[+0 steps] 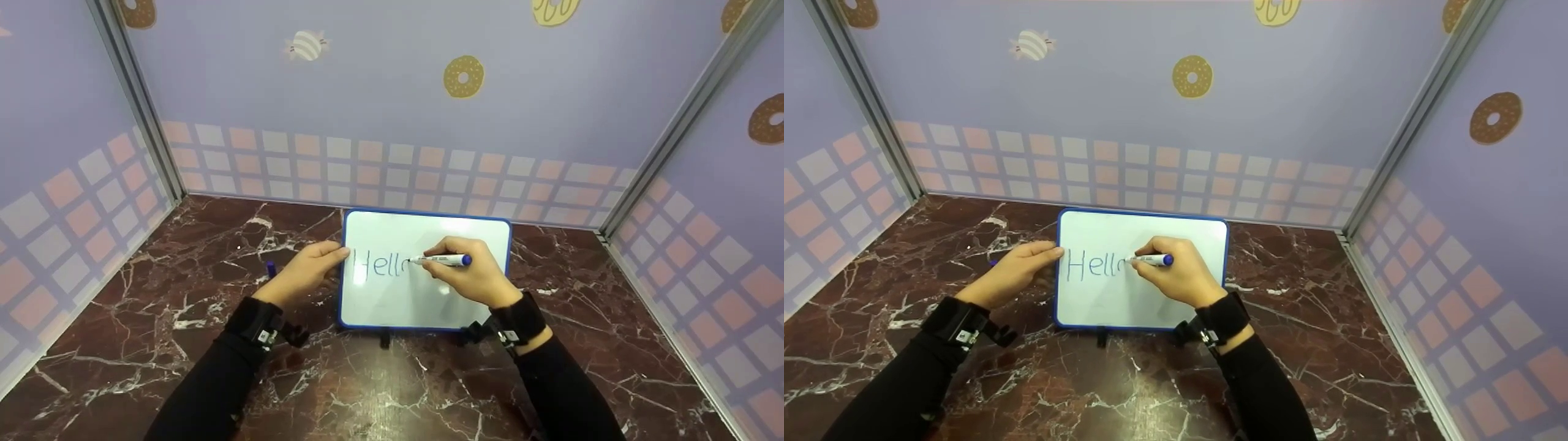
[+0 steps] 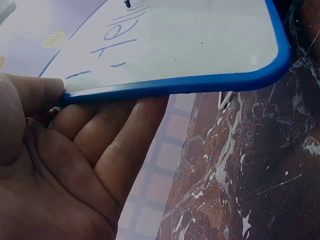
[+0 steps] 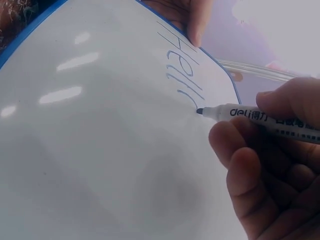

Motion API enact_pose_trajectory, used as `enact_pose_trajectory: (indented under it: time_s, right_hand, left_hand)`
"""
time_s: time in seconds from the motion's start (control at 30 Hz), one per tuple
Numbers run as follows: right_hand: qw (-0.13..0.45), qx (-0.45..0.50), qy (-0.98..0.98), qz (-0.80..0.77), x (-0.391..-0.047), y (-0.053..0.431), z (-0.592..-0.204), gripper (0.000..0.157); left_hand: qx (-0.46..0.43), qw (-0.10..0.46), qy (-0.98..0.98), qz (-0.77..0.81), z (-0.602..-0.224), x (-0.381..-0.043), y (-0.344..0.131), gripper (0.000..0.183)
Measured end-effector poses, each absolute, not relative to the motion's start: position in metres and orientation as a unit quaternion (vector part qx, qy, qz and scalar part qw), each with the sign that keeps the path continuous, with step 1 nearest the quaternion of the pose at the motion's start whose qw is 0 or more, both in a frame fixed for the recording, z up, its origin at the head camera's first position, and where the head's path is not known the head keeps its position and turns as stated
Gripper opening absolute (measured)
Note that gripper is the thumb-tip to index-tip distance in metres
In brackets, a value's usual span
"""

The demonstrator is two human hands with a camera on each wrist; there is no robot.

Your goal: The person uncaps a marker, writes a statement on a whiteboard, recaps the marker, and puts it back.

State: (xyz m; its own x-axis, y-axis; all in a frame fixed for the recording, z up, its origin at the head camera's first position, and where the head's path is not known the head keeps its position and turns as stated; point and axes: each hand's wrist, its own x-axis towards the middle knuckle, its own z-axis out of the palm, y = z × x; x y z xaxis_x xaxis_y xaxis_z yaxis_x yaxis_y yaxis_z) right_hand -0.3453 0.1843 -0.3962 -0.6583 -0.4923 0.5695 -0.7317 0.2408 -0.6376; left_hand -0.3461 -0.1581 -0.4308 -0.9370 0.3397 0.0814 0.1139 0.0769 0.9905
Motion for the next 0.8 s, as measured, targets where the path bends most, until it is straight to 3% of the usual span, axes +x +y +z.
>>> enact_pose_trajectory:
  time_s: [0.8]
  right_hand:
    - [0.103,0.383,-0.791,0.465,-0.3442,0.1856,-0.3954,0.005]
  left_hand:
    - [0.161,0.076,0.745,0.643,-0.4292,-0.3454,-0.1586,0.037]
